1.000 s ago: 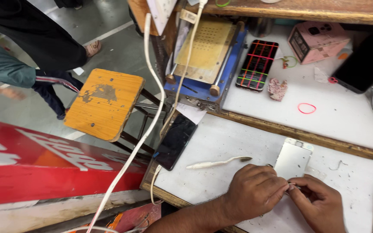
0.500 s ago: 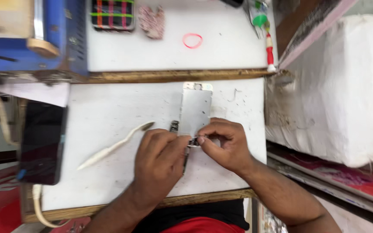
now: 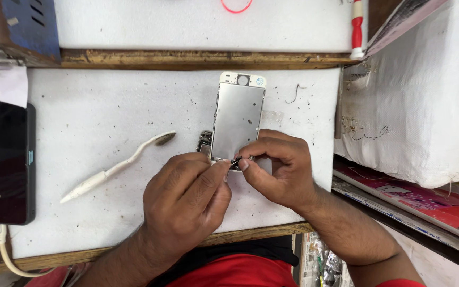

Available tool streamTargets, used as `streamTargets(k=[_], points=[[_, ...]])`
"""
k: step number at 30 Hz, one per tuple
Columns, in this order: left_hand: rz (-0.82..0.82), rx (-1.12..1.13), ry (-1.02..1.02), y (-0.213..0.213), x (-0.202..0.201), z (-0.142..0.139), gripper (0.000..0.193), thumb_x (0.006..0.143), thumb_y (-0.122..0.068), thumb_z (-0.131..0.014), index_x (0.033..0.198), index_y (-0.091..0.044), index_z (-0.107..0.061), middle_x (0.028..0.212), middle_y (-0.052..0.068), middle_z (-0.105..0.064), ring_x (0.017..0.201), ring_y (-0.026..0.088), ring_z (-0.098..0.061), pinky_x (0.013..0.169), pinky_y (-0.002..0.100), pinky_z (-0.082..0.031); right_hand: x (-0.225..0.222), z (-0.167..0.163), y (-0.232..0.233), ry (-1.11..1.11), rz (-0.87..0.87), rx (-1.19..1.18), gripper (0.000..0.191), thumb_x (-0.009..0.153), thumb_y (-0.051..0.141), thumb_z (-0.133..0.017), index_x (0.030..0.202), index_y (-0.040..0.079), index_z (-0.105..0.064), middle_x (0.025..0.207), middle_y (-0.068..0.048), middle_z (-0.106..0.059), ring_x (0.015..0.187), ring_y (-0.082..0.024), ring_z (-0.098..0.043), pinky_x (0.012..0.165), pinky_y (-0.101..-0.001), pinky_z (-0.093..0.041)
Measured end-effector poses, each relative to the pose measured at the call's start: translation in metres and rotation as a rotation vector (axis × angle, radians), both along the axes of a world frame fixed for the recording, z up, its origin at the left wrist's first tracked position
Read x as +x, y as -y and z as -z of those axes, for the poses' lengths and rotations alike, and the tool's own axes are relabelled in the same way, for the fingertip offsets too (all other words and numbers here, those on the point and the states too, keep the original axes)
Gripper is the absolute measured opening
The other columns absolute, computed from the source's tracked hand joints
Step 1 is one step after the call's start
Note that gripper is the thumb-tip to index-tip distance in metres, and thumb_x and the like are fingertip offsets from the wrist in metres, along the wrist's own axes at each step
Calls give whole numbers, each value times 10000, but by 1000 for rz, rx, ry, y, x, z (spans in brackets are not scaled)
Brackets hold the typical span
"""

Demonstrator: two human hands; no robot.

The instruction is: The person cleans a smartphone motherboard with a brush and then attaches a metal shield plate to the board. They use their hands to align and press the plate into place on the circuit board.

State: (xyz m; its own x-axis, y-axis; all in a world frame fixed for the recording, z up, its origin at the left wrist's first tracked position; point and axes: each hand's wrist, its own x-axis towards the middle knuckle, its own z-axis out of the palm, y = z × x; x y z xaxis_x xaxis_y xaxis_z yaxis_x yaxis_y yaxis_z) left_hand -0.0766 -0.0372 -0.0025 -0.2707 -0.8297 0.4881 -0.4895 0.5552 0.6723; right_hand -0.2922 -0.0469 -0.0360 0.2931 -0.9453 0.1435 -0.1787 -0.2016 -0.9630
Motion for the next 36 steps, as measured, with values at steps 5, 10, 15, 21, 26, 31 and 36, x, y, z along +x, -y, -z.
streamTargets(k=[5,10,15,21,26,31,36], points=[[-11,-8,9,-1,-1,3,284,836,51,-802,1109,24,-729,916,83,-648,863,203,-709,692,293,-611,0,0,0,-71,8,-8,70,929,59,-741,987,21,-738,814,-52,-706,713,-71,-650,590,-217,-486],[-2,-10,23,0,0,5,282,848,34,-811,1117,34,-727,947,108,-652,881,199,-710,700,276,-616,1,2,-2,-73,23,9,67,925,59,-737,981,22,-740,818,-52,-708,708,-66,-647,575,-209,-472],[3,-13,17,-1,1,8,283,851,32,-805,1123,37,-725,948,109,-651,886,205,-718,690,277,-614,1,3,-2,-59,25,-2,78,923,62,-738,988,20,-740,829,-52,-711,710,-63,-646,577,-208,-472],[6,-4,11,-1,0,11,293,862,23,-815,1139,36,-721,939,107,-651,879,199,-722,677,273,-615,0,3,-3,-90,29,6,75,925,69,-745,983,23,-743,831,-53,-712,701,-57,-641,568,-202,-457],[6,-23,49,-2,1,12,281,896,14,-812,1158,36,-713,908,97,-657,884,202,-737,692,272,-620,4,0,-1,-147,43,-44,72,910,61,-751,972,26,-738,797,-41,-703,658,-54,-632,502,-185,-432],[7,-49,93,-3,1,14,296,940,-25,-806,1206,37,-695,885,92,-674,903,219,-750,711,300,-629,8,-5,-2,-213,44,-87,79,908,43,-743,985,26,-734,814,-52,-708,667,-60,-652,481,-173,-442],[13,-41,75,-4,1,16,278,974,-18,-789,1218,43,-671,955,118,-708,957,238,-759,749,318,-641,9,-3,-1,-201,46,-87,66,914,40,-741,978,23,-740,805,-44,-713,670,-56,-661,477,-167,-452]])
